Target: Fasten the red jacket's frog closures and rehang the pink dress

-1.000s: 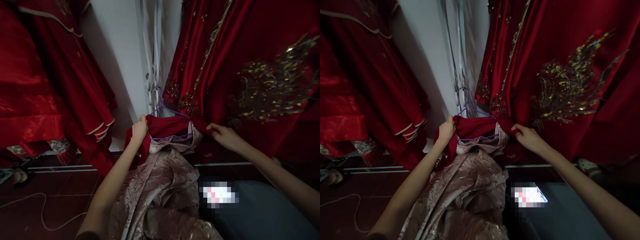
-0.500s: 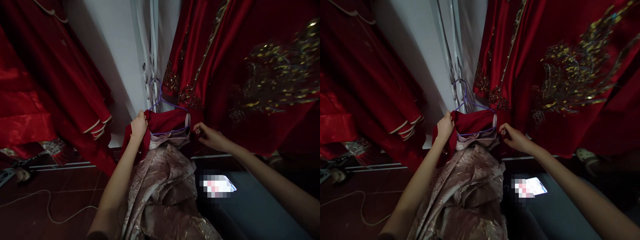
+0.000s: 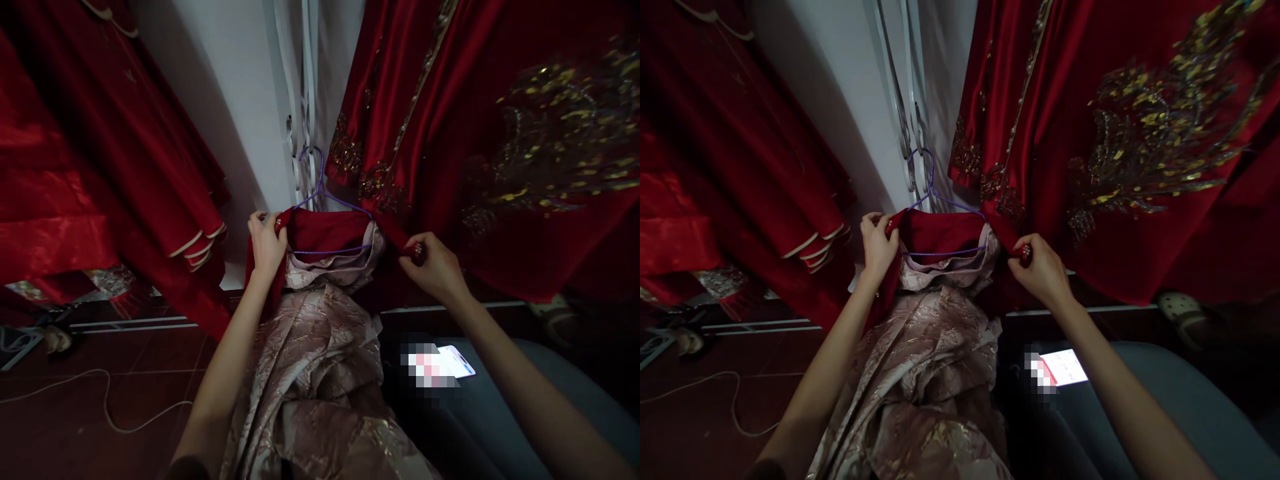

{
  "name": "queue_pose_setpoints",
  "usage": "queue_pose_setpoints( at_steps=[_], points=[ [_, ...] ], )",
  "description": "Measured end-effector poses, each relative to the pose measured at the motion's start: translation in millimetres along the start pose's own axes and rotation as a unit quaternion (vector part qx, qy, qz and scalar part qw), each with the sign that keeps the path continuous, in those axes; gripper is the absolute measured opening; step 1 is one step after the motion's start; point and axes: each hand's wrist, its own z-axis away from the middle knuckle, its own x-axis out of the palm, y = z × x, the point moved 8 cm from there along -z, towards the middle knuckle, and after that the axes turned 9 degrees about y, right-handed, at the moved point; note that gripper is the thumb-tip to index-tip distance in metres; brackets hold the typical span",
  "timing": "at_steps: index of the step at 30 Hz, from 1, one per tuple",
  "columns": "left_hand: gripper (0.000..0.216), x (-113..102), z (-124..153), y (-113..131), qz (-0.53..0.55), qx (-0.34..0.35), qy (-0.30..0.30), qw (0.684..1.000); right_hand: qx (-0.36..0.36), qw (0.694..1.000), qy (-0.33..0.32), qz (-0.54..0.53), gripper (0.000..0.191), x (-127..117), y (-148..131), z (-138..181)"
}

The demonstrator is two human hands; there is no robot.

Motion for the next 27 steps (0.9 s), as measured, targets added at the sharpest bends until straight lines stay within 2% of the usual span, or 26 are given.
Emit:
queue_pose_setpoints(
  at_steps=[2,6,8,10,12,14,16,18,20,22,27],
  points=[
    [0.026,-5,5,-4,0.036,-0.002,0.019,0.999,0.017,1.0,-0.008,0.007,0.019,9,1,-4],
    [0.022,9,17,2,0.126,0.018,-0.025,0.992,0.075,0.995,0.054,-0.036,0.024,25,-5,-22],
    [0.021,16,22,7,0.134,0.023,-0.035,0.99,0.104,0.988,0.091,-0.061,0.026,36,-19,-30],
    [0.021,24,25,13,0.119,0.027,-0.053,0.991,0.105,0.984,0.103,-0.097,0.026,53,-46,-33],
    [0.019,33,29,19,0.109,0.041,-0.089,0.989,0.062,0.983,0.07,-0.16,0.027,76,-86,-33],
    [0.018,39,33,23,0.13,0.058,-0.12,0.982,-0.016,0.975,-0.027,-0.221,0.026,102,-129,-25],
    [0.018,41,38,21,0.169,0.058,-0.129,0.975,-0.048,0.962,-0.085,-0.255,0.023,117,-152,-13],
    [0.017,40,42,15,0.202,0.034,-0.118,0.972,-0.037,0.956,-0.103,-0.273,0.021,124,-152,-4],
    [0.018,39,44,11,0.226,0.003,-0.106,0.968,-0.005,0.951,-0.099,-0.294,0.021,126,-137,3],
    [0.023,40,44,17,0.228,-0.015,-0.122,0.966,0.021,0.941,-0.098,-0.325,0.023,127,-122,11],
    [0.035,50,27,60,0.07,0.029,-0.282,0.956,0.035,0.919,-0.083,-0.385,0.038,113,-106,24]
  ],
)
